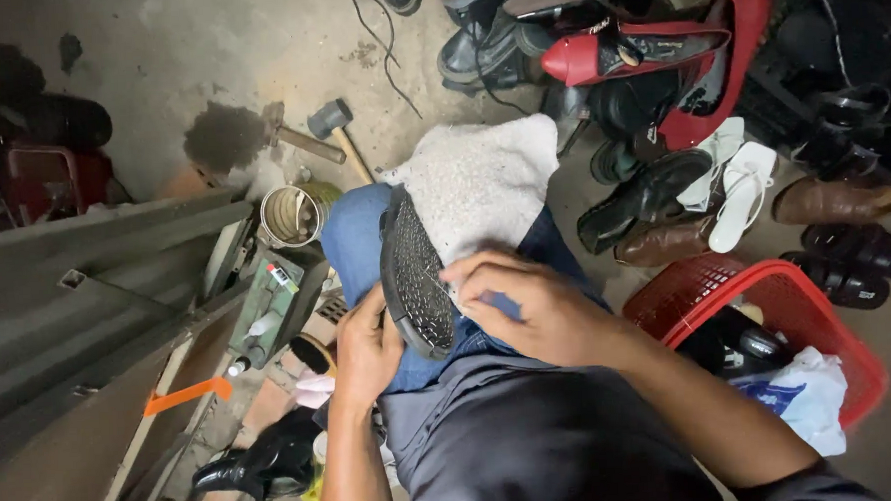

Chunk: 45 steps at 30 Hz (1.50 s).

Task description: Hand-sewing the strap of a sandal to its sole using a needle and thread in a repair shop setting.

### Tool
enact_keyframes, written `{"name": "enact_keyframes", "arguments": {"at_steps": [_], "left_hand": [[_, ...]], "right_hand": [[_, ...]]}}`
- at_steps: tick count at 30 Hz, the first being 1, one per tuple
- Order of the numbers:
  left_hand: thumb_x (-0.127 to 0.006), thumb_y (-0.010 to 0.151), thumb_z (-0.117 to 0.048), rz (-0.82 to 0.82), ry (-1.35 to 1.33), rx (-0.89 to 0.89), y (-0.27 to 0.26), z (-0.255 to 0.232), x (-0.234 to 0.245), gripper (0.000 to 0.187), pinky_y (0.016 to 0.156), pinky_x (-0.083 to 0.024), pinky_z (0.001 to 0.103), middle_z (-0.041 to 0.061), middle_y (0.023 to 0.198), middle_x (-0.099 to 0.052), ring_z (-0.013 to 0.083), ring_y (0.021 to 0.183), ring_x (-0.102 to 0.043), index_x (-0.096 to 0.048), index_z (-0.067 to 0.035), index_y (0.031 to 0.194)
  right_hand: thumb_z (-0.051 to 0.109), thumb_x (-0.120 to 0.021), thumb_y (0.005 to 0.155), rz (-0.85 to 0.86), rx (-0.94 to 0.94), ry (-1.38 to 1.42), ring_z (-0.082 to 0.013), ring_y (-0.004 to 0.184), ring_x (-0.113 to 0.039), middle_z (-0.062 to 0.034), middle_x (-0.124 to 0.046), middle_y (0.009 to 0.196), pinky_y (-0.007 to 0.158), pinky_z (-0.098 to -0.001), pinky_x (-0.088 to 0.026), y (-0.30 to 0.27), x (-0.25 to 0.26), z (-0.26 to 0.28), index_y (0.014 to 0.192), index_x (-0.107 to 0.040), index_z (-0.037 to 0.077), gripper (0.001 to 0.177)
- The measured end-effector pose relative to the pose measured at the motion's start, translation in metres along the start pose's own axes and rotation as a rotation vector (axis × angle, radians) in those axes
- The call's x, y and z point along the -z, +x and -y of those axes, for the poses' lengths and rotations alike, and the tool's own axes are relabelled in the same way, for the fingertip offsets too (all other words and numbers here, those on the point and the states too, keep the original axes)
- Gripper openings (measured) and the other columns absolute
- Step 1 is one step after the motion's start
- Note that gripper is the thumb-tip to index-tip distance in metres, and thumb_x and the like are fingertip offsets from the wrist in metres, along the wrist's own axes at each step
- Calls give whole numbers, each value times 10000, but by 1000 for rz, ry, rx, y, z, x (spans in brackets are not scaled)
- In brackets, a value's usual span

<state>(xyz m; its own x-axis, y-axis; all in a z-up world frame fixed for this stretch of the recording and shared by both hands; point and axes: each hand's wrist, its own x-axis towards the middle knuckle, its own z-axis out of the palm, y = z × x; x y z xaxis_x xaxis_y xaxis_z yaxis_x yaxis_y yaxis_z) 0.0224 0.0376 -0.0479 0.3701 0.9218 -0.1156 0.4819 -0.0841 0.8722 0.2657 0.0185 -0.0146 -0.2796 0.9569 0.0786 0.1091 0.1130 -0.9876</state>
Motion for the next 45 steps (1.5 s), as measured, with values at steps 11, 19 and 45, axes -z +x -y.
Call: {"name": "enact_keyframes", "arguments": {"at_steps": [11, 19, 45], "left_hand": [[-524, 1036, -99, 33, -39, 4, 1, -1, -2, 247, 790, -601, 492, 133, 964, -795, 390, 914, -755, -759, -99, 1110], [-590, 1029, -181, -24, 115, 39, -17, 26, -8, 168, 726, -594, 472, 136, 834, -761, 395, 815, -743, -730, -112, 966], [-766, 905, -58, -378, -373, 327, -54, 32, -11, 147, 482, -430, 218, 24, 569, -616, 81, 509, -519, -699, -49, 1036]], "right_hand": [[102, -622, 999, -63, -106, -191, -253, 740, -703, -97, -713, 799, 672, -365, -565, 18, -10, -21, 1109, -748, 127, 168], [50, -593, 991, 65, -39, -281, -348, 773, -730, -142, -743, 827, 682, -446, -584, 15, -18, -24, 1317, -618, 13, 328], [426, -849, 777, 86, -85, -407, -359, 755, -745, -316, -465, 1506, 568, -514, -573, -6, -63, 28, 1418, -496, -23, 858]]}}
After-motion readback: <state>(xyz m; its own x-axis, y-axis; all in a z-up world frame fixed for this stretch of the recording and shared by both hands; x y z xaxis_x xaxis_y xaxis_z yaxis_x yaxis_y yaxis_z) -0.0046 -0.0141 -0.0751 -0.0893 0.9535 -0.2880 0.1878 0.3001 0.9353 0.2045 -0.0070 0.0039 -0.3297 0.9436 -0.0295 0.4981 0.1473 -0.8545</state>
